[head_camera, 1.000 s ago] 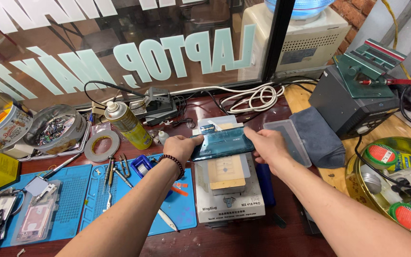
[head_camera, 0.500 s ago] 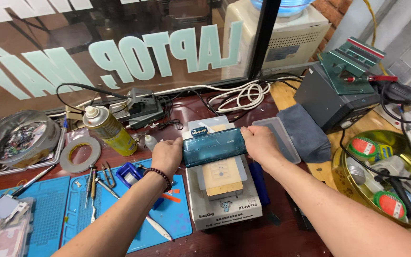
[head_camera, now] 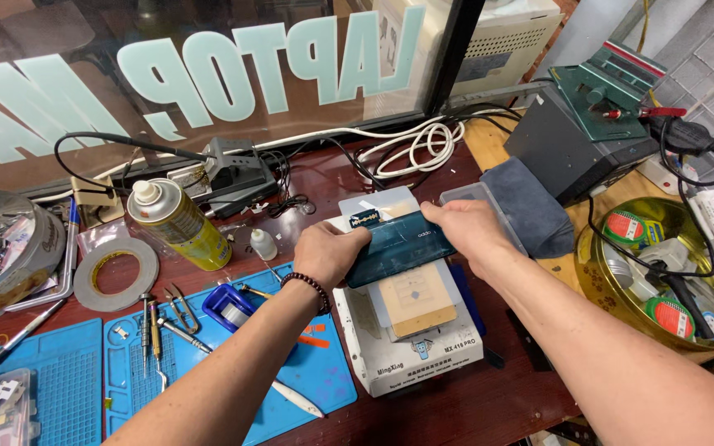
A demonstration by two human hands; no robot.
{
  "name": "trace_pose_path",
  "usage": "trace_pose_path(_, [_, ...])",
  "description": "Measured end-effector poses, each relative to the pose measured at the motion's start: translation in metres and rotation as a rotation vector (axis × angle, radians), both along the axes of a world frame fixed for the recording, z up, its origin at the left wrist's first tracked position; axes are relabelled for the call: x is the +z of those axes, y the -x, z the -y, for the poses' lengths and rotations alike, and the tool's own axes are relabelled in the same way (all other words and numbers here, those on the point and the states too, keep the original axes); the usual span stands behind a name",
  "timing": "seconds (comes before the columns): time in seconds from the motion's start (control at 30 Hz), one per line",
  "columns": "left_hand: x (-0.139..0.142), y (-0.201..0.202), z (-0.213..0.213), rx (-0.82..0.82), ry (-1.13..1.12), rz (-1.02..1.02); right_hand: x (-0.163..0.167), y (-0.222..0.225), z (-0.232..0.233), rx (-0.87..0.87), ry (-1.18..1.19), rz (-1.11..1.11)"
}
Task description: The person removes a protective film from a teal smartphone, applies adhesive strips to the edges, and then separates the back cover from the main body. They then use a screwdriver to remove screws from the internal frame.
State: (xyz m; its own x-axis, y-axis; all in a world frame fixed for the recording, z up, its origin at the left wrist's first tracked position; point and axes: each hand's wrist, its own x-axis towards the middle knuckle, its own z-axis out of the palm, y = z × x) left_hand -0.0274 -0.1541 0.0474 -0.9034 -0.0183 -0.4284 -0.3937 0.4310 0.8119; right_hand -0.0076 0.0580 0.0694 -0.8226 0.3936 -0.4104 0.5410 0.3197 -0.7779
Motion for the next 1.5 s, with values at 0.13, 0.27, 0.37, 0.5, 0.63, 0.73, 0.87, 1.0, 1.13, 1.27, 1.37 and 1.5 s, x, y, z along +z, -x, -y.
trace_pose_path(0.13, [-0.004,0.005,0.008,-0.041,-0.123,0.023,0.012,0.001,0.005,-0.091,0.121,0.072])
trace_pose_path(0.27, [-0.006,-0.002,0.020,-0.028,-0.225,0.132,0.004,0.000,0.000,0.017,0.220,0.148])
trace_pose_path(0.37, [0.000,-0.010,0.027,-0.119,-0.139,0.066,-0.011,-0.011,-0.011,0.099,0.158,0.029])
trace_pose_path(0.5, [0.017,-0.014,0.023,-0.108,-0.023,-0.053,-0.018,-0.017,-0.024,0.193,0.223,-0.167])
trace_pose_path(0.63, [0.027,-0.021,0.018,-0.066,-0.084,-0.070,-0.001,-0.010,-0.031,0.304,-0.111,-0.345])
trace_pose_path(0.73, [0.024,-0.026,0.016,-0.029,-0.217,-0.029,0.017,0.000,-0.023,0.384,-0.321,-0.471])
trace_pose_path(0.87, [0.014,-0.026,0.019,-0.009,-0.378,-0.035,0.035,0.025,0.002,0.626,-0.222,-0.588])
trace_pose_path(1.0, [0.003,-0.023,0.020,0.076,-0.492,-0.032,0.039,0.034,0.018,0.851,-0.265,-0.730])
trace_pose_path(1.13, [0.000,-0.015,0.020,0.131,-0.403,0.002,0.037,0.035,0.025,0.811,-0.457,-0.839])
trace_pose_path(1.27, [-0.001,-0.007,0.022,0.123,-0.188,0.112,0.028,0.018,0.038,0.690,-0.480,-0.692])
trace_pose_path(1.37, [-0.007,-0.007,0.033,0.121,-0.260,0.125,0.025,0.001,0.041,0.628,-0.426,-0.719])
trace_pose_path(1.5, [-0.028,0.003,0.077,0.500,-0.012,-0.096,0.029,-0.015,0.032,0.472,-0.338,-0.571])
